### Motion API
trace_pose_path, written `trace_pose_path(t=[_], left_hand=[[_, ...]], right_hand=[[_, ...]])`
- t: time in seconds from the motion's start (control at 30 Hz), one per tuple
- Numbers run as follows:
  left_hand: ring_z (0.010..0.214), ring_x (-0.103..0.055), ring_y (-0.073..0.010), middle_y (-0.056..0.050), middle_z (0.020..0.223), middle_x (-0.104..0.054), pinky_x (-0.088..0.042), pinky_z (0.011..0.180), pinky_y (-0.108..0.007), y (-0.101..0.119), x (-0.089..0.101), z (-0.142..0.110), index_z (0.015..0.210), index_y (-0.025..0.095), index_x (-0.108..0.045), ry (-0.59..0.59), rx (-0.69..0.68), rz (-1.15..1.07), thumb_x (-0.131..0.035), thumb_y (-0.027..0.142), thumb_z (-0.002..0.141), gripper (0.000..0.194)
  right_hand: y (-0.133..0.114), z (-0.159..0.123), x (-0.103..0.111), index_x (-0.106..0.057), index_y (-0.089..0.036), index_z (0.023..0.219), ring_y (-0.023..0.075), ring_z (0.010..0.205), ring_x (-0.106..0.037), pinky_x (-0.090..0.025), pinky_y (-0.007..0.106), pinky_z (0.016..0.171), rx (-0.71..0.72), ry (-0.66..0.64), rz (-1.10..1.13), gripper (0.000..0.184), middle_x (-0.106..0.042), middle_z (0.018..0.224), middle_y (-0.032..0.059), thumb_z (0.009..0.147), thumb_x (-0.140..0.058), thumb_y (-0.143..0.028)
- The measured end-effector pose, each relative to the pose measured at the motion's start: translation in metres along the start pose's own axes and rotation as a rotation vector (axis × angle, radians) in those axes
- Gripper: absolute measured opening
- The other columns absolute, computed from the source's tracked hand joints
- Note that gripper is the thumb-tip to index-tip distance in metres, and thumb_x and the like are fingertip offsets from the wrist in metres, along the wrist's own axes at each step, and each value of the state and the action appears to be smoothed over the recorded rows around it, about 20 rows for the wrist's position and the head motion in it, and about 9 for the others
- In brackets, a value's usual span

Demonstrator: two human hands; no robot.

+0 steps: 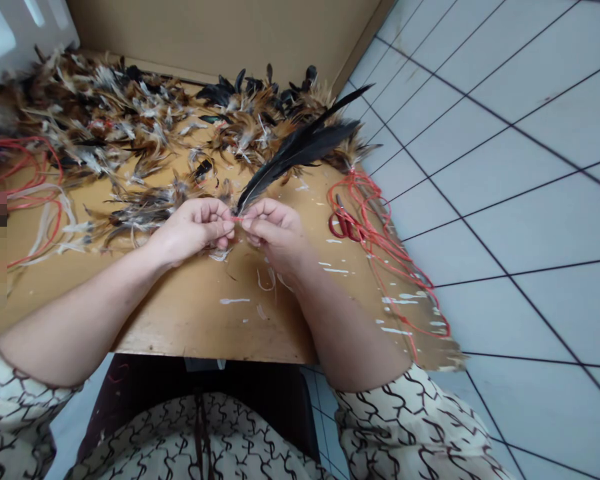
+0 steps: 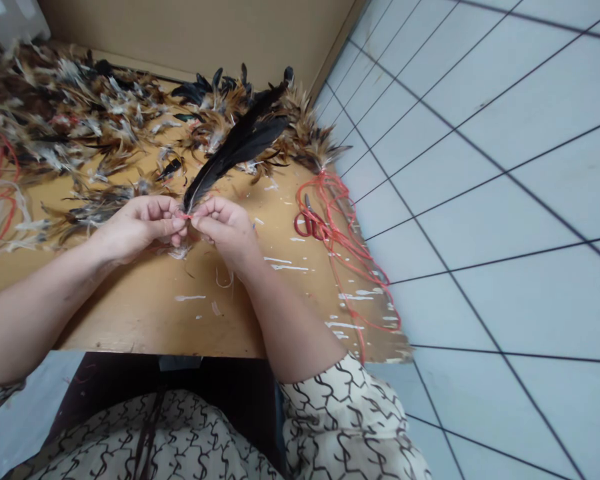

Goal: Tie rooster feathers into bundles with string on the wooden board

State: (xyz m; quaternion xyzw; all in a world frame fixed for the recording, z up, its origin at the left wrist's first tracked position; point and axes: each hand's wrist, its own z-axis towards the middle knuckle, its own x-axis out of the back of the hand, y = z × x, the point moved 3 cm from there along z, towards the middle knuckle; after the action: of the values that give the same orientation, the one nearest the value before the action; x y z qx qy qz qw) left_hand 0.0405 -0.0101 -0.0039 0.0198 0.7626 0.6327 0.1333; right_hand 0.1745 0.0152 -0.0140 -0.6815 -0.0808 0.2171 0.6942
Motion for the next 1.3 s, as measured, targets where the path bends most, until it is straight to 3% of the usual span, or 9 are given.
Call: trace_pose_path(t=[0.3, 0.87, 1.3], left_hand=[[0.043, -0.056, -0.0072, 0.001, 0.055, -0.062, -0.045, 0.046, -0.019, 0.000, 0.001, 0.000, 0.064, 0.013, -0.055, -0.005, 0.022, -0.075, -0.074, 0.012, 0.066, 0.019], [0.042, -0.053, -0.0054, 0.002, 0.051, -0.060, -0.040, 0.043, -0.015, 0.002, 0.000, -0.001, 0.063, 0.012, -0.056, 0.013, -0.001, -0.027, -0.068, 0.005, 0.070, 0.016], [0.041, -0.052, -0.0057, 0.002, 0.052, -0.061, -0.042, 0.044, -0.016, 0.001, 0.001, -0.001, 0.064, 0.012, -0.056, 0.032, 0.016, -0.052, -0.067, 0.003, 0.071, 0.016]], right_hand=[[-0.011, -0.007, -0.004, -0.052, -0.019, 0.067, 0.0073, 0.055, -0.046, -0.038, 0.022, 0.055, 0.154, 0.044, -0.159, 0.015, -0.052, 0.060, -0.0051, 0.069, -0.067, -0.022], [0.000, -0.001, 0.000, -0.054, -0.017, 0.066, 0.0037, 0.041, -0.034, -0.024, 0.020, 0.042, 0.018, -0.020, -0.046, 0.028, -0.048, 0.048, -0.0079, 0.065, -0.074, -0.036], [-0.003, 0.000, 0.000, -0.055, -0.018, 0.069, 0.0054, 0.048, -0.044, -0.035, 0.020, 0.047, 0.047, -0.009, -0.032, 0.033, -0.052, 0.054, -0.0063, 0.064, -0.077, -0.042]])
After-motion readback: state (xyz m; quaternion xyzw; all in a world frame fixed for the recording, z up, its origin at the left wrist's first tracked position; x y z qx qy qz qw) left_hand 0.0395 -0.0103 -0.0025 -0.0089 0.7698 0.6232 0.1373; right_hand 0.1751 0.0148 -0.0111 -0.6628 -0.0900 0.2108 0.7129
